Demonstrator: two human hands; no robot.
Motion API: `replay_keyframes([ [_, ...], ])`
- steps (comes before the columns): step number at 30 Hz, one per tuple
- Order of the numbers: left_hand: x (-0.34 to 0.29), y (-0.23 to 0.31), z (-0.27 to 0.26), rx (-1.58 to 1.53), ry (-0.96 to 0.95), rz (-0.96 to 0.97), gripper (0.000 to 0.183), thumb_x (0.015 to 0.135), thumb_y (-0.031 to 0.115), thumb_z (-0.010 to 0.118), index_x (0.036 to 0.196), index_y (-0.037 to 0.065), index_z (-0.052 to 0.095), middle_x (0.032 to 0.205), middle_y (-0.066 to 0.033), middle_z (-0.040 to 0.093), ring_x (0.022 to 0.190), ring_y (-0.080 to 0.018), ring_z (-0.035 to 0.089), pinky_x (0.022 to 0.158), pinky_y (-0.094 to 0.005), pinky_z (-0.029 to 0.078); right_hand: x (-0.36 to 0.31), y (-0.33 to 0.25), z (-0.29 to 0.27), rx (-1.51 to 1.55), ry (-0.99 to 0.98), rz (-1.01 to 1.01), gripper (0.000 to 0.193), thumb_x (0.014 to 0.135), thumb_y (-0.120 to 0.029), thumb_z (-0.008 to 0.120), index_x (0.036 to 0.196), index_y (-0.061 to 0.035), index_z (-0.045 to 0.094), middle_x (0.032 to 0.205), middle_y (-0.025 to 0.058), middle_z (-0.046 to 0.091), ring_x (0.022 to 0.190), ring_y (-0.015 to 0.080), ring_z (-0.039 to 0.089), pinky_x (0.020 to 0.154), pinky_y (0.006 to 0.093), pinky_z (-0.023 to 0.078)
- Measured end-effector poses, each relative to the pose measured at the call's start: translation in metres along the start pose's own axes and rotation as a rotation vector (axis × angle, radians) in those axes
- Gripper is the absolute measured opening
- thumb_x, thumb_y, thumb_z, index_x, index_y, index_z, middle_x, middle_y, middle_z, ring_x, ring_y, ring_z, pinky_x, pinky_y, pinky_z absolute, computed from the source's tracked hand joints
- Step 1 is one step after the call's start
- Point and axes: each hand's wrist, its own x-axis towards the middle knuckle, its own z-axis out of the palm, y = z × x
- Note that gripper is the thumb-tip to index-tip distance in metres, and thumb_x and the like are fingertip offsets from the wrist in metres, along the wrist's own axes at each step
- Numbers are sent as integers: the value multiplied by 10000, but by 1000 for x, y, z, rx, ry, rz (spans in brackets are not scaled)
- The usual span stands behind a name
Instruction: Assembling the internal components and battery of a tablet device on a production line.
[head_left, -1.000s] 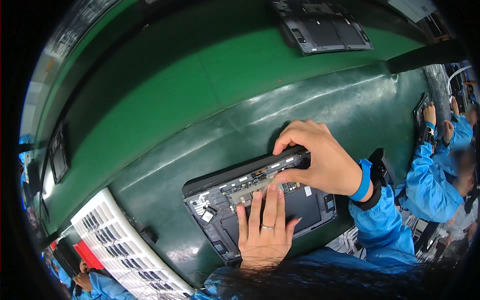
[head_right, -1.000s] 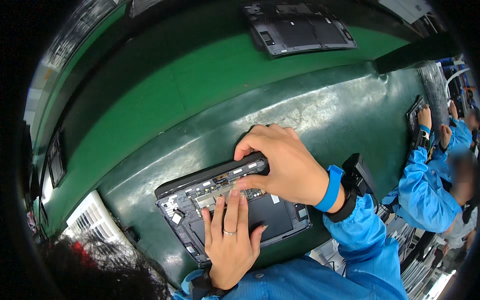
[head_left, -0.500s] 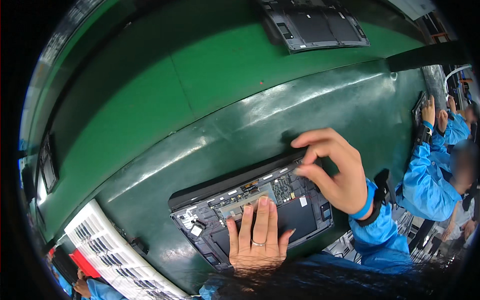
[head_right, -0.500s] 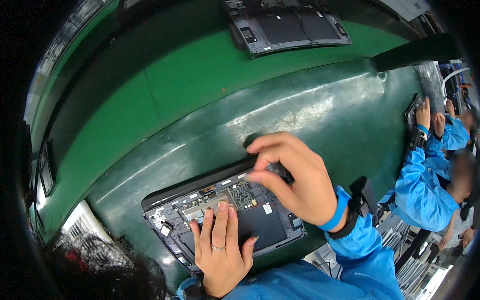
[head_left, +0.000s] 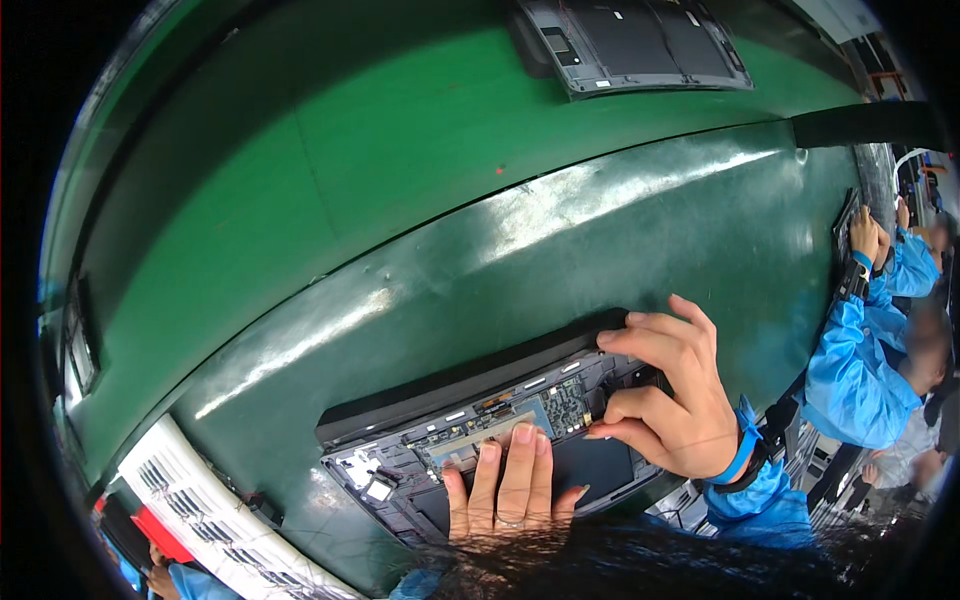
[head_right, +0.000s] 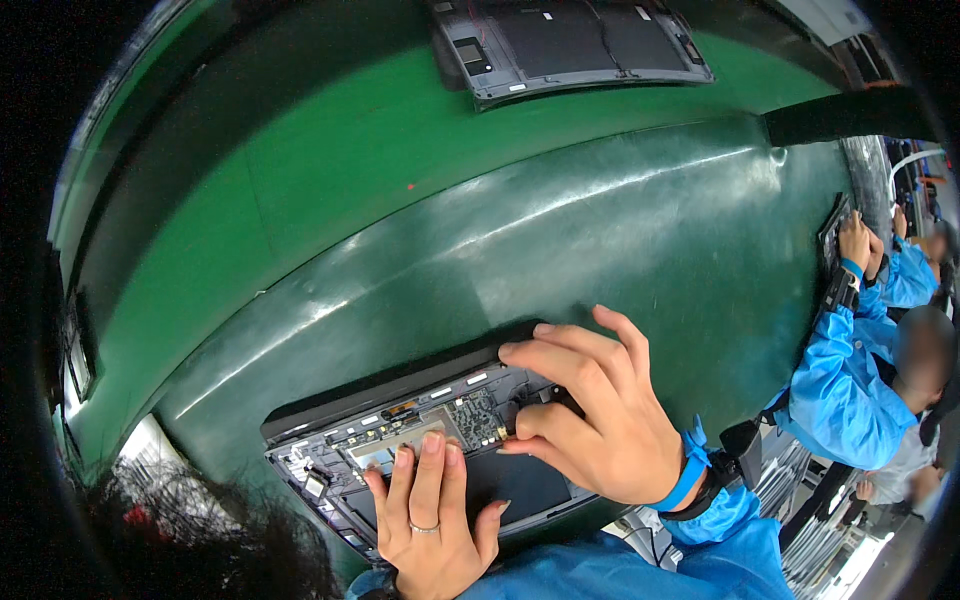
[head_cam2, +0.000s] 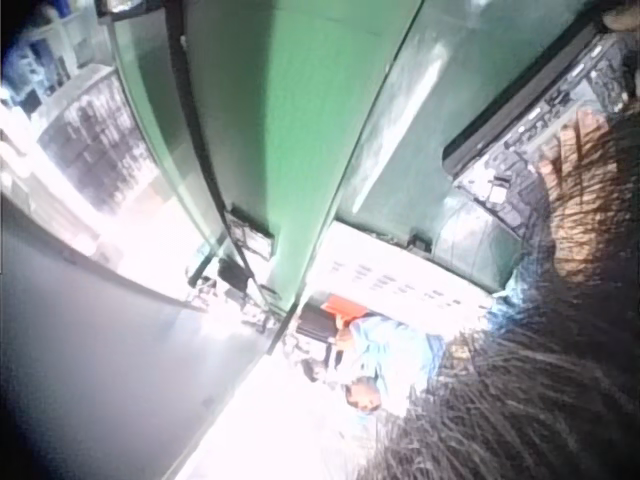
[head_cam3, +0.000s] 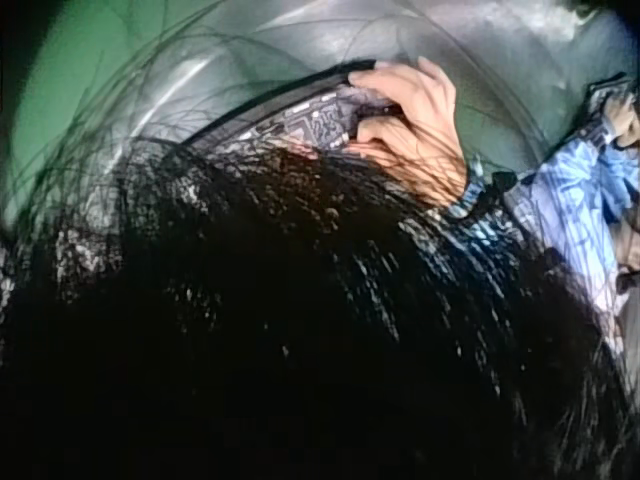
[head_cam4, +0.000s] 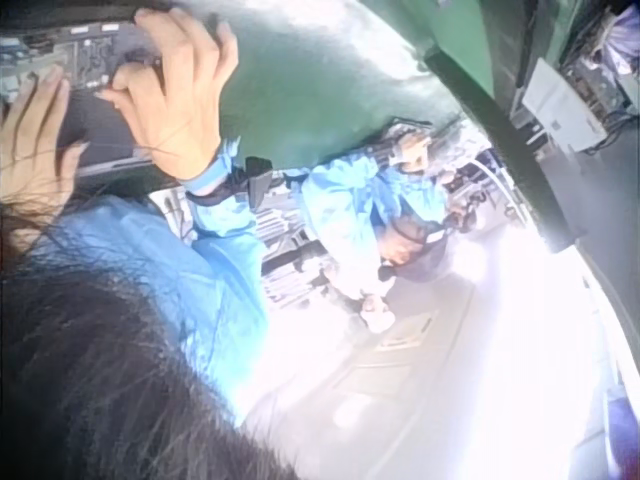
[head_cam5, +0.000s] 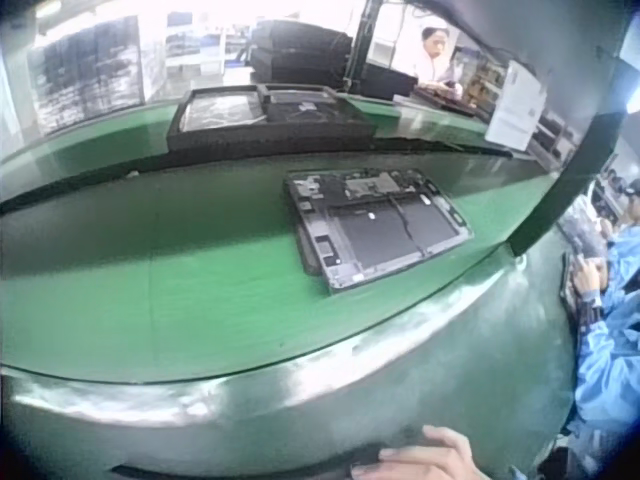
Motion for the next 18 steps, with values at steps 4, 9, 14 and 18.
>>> replay_keyframes([
  [4, -3, 0, 7, -16, 24, 17, 648, 1076, 616, 577, 1516, 145, 647, 1627, -43, 554, 1570, -314, 431, 1270, -681, 339, -10, -2, -4, -53, 37, 10, 299, 760, -327, 927, 884, -145, 725, 1397, 102, 697, 1323, 368, 602, 1153, 659, 397],
  [9, -5, 1, 6, 14, 41, 22, 651, 1070, 618, 589, 1510, 141, 648, 1621, -48, 557, 1576, -321, 420, 1282, -688, 302, -8, 1, -5, 5, -23, -34, 297, 743, -297, 939, 923, -144, 758, 1396, 97, 698, 1314, 356, 597, 1151, 652, 404],
  [14, -9, 3, 10, 17, 13, 23, 654, 1065, 622, 596, 1511, 146, 647, 1618, -50, 559, 1572, -325, 426, 1282, -690, 296, -5, 7, -13, 39, -53, -77, 297, 752, -269, 949, 943, -138, 764, 1374, 112, 696, 1298, 355, 598, 1136, 632, 419],
  [18, -5, 3, 7, 65, 46, 21, 660, 1060, 619, 609, 1511, 139, 645, 1624, -49, 549, 1574, -328, 422, 1265, -691, 331, 11, 9, -20, 345, -13, 20, 349, 775, -245, 952, 1033, -114, 757, 1364, 166, 666, 1284, 374, 594, 1100, 565, 445],
])
